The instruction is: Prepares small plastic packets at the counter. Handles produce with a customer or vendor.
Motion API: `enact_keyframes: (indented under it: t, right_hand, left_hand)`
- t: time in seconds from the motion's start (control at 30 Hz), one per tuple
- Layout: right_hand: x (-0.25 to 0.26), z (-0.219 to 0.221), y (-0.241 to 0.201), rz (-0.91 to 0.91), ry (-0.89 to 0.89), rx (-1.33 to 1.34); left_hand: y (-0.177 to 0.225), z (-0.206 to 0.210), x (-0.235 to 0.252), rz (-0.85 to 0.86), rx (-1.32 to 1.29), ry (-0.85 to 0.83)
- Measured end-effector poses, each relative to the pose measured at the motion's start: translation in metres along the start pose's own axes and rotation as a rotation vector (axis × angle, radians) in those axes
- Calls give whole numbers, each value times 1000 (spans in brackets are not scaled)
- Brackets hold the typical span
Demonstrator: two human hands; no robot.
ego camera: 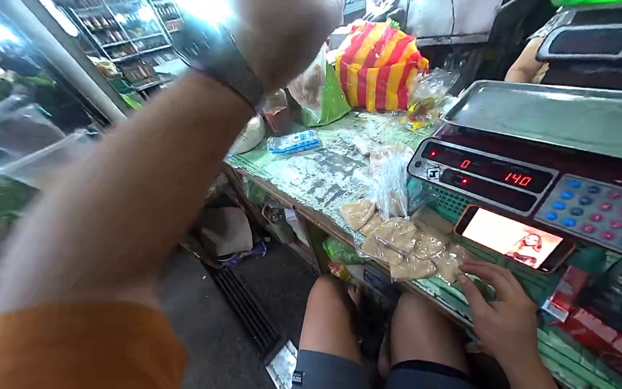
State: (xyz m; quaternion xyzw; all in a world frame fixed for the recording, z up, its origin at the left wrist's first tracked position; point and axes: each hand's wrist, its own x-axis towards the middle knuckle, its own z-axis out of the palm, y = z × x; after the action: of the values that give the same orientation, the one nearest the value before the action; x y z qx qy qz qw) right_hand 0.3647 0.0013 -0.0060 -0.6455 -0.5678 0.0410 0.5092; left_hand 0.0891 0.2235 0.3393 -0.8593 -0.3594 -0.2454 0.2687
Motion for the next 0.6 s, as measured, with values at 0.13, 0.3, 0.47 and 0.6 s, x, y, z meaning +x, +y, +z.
enact_keyframes:
  t: [0.13,0.3,0.47,0.6]
  right_hand:
    - [-7,-4,-6,-69,-8,2]
    - [-3,-10,-4,-2,-33,102]
    - [-5,-6,-9,37,-18,84]
    - [-4,-4,-9,30,-40,43]
  left_hand:
    - [12,148,-65,233,162,-443]
    - [-1,180,-45,292,89,-569]
    - [-1,91,2,364,77,-245]
    - [-19,21,41,327,191,-172]
